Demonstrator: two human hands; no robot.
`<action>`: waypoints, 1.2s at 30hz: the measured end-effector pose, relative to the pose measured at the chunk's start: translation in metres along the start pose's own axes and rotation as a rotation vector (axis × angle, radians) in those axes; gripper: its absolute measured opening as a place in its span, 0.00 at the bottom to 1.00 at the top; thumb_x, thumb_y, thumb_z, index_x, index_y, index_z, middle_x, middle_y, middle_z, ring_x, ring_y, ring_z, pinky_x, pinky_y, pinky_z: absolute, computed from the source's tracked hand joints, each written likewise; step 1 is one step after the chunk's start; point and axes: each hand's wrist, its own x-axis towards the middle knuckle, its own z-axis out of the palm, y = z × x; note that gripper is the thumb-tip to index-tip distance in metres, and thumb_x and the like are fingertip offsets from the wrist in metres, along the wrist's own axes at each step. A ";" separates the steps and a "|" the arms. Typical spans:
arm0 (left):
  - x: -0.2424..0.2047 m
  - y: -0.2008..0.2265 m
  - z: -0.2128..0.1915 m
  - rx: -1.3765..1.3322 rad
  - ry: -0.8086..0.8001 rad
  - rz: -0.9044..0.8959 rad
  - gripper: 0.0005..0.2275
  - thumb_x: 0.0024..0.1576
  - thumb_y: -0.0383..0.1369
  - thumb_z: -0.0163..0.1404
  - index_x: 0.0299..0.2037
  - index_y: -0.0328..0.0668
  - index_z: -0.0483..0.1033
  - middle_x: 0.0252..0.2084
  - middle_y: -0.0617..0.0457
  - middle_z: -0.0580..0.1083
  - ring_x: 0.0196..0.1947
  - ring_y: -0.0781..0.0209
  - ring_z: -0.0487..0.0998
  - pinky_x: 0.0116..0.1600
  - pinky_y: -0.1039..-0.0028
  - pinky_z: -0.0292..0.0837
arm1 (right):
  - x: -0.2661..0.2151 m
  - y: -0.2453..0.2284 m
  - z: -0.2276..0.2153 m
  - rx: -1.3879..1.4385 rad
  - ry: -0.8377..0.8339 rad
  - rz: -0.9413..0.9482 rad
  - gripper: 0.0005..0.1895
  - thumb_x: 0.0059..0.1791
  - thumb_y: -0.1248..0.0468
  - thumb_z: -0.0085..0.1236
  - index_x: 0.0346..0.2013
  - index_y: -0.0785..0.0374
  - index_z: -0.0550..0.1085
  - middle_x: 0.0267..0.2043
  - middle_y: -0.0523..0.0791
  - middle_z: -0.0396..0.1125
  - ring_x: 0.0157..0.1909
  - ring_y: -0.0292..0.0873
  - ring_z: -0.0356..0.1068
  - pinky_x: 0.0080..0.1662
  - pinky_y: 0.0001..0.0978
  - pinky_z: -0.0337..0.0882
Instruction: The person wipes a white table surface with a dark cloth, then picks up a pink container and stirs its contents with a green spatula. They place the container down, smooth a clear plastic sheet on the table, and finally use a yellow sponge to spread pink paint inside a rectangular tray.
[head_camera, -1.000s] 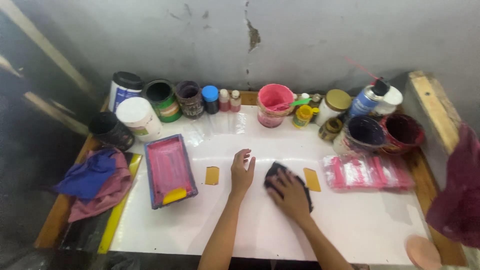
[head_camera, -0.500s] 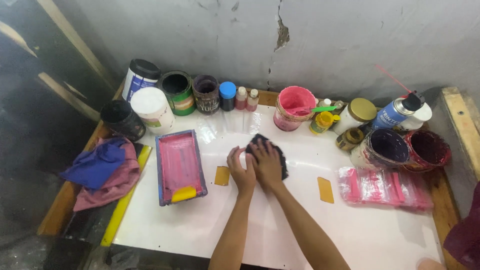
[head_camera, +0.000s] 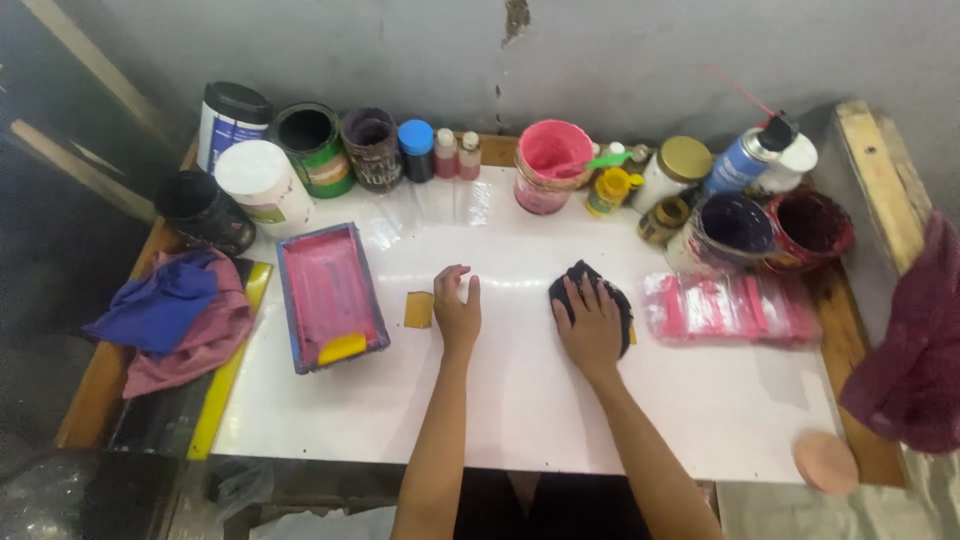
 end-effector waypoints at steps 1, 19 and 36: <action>-0.009 0.001 -0.002 0.003 -0.007 0.002 0.09 0.64 0.41 0.50 0.51 0.54 0.74 0.59 0.54 0.68 0.58 0.51 0.75 0.62 0.59 0.72 | -0.006 -0.006 0.006 0.002 -0.001 0.008 0.32 0.58 0.36 0.29 0.73 0.38 0.61 0.78 0.40 0.53 0.79 0.49 0.47 0.72 0.48 0.52; -0.058 0.014 -0.015 0.324 -0.287 0.359 0.05 0.64 0.35 0.50 0.44 0.45 0.74 0.44 0.52 0.73 0.48 0.54 0.77 0.53 0.65 0.76 | -0.155 0.125 -0.039 0.017 0.218 -0.122 0.26 0.53 0.47 0.48 0.66 0.45 0.70 0.60 0.50 0.70 0.68 0.55 0.66 0.66 0.47 0.64; -0.053 0.025 -0.036 -0.660 -0.129 0.018 0.26 0.72 0.43 0.29 0.27 0.43 0.76 0.35 0.48 0.81 0.36 0.59 0.79 0.47 0.73 0.72 | -0.131 -0.096 -0.010 0.069 -0.150 -0.484 0.28 0.57 0.41 0.30 0.70 0.37 0.64 0.77 0.37 0.51 0.80 0.51 0.40 0.72 0.53 0.42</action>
